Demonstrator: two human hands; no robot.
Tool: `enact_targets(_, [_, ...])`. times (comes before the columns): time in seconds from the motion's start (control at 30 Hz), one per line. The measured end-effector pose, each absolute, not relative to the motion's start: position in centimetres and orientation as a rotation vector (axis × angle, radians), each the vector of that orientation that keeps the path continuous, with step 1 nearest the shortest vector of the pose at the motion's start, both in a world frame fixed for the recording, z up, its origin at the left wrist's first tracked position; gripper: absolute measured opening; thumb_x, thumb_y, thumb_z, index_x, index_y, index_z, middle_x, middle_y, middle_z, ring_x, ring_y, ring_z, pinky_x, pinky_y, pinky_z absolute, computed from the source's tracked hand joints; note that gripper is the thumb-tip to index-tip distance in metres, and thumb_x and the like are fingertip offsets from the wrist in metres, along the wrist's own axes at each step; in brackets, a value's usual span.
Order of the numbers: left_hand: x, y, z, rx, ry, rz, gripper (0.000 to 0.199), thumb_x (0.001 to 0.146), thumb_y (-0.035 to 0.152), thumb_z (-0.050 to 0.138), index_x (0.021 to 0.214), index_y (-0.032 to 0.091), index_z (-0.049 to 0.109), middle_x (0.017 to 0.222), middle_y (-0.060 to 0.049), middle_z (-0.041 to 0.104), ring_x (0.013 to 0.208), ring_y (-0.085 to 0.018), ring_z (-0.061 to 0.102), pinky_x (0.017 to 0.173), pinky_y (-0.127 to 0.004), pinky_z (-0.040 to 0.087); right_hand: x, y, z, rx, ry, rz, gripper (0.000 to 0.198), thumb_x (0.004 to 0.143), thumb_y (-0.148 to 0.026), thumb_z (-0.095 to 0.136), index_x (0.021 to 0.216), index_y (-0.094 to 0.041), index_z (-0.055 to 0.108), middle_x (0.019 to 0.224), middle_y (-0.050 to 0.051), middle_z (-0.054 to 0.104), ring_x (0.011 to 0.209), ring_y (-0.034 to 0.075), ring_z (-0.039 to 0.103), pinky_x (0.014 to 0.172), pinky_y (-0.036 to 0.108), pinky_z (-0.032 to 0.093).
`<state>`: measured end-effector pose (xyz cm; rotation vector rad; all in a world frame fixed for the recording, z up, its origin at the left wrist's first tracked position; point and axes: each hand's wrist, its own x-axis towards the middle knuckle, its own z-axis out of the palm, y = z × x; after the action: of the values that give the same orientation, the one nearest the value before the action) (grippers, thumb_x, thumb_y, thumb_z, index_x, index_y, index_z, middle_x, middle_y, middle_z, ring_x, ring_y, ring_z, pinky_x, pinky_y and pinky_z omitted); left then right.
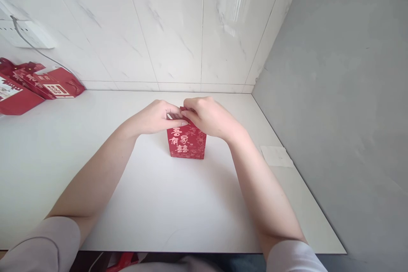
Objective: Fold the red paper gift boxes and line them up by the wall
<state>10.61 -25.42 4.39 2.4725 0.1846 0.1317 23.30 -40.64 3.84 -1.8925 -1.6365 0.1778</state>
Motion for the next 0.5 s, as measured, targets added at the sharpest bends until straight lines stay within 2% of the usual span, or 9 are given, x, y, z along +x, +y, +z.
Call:
enact_targets(0.1, [10.6, -25.5, 4.4, 2.508, 0.172, 0.169, 0.016, 0.079, 0.031, 0.061, 0.078, 0.02, 0.073, 0.074, 0.0, 0.069, 0.065, -0.013, 0.058, 0.058, -0.025, 0.039, 23.3, -40.6, 3.9, -1.89, -1.629, 0.198, 0.024, 0.094, -0.025, 0.043, 0.072, -0.021, 0.048, 0.063, -0.001, 0.048, 0.055, 0.012, 0.036, 0.051, 0.027, 0.023])
enact_targets(0.2, [10.6, -25.6, 4.5, 2.631, 0.19, 0.254, 0.021, 0.08, 0.032, 0.059, 0.068, 0.019, 0.069, 0.056, 0.002, 0.056, 0.051, -0.01, 0.043, 0.051, -0.027, 0.029, 23.6, -40.7, 3.9, -1.91, -1.608, 0.202, 0.024, 0.096, -0.028, 0.041, 0.076, -0.022, 0.053, 0.063, -0.001, 0.05, 0.055, 0.012, 0.038, 0.051, 0.027, 0.024])
enact_targets(0.3, [10.7, -25.8, 4.3, 2.696, 0.224, 0.303, 0.025, 0.081, 0.033, 0.059, 0.06, 0.019, 0.064, 0.049, 0.002, 0.046, 0.047, -0.009, 0.033, 0.048, -0.028, 0.023, 24.0, -41.0, 3.9, -1.95, -1.619, 0.235, 0.021, 0.095, -0.032, 0.044, 0.08, -0.023, 0.057, 0.069, 0.0, 0.058, 0.059, 0.013, 0.045, 0.053, 0.027, 0.028])
enact_targets(0.4, [10.8, -25.9, 4.1, 2.658, 0.228, 0.31, 0.023, 0.079, 0.032, 0.06, 0.061, 0.019, 0.065, 0.053, 0.001, 0.052, 0.048, -0.009, 0.037, 0.048, -0.028, 0.024, 24.4, -41.3, 3.7, -1.991, -1.682, 0.33, 0.007, 0.089, -0.027, 0.053, 0.088, -0.024, 0.059, 0.08, 0.0, 0.064, 0.064, 0.014, 0.052, 0.054, 0.026, 0.03])
enact_targets(0.5, [10.8, -25.9, 4.0, 2.615, 0.224, 0.32, 0.018, 0.077, 0.03, 0.062, 0.065, 0.019, 0.067, 0.057, 0.001, 0.057, 0.051, -0.009, 0.041, 0.048, -0.026, 0.027, 24.4, -41.1, 3.3, -2.034, -1.72, 0.351, 0.006, 0.084, -0.021, 0.056, 0.087, -0.024, 0.06, 0.078, 0.001, 0.063, 0.063, 0.015, 0.053, 0.054, 0.027, 0.03])
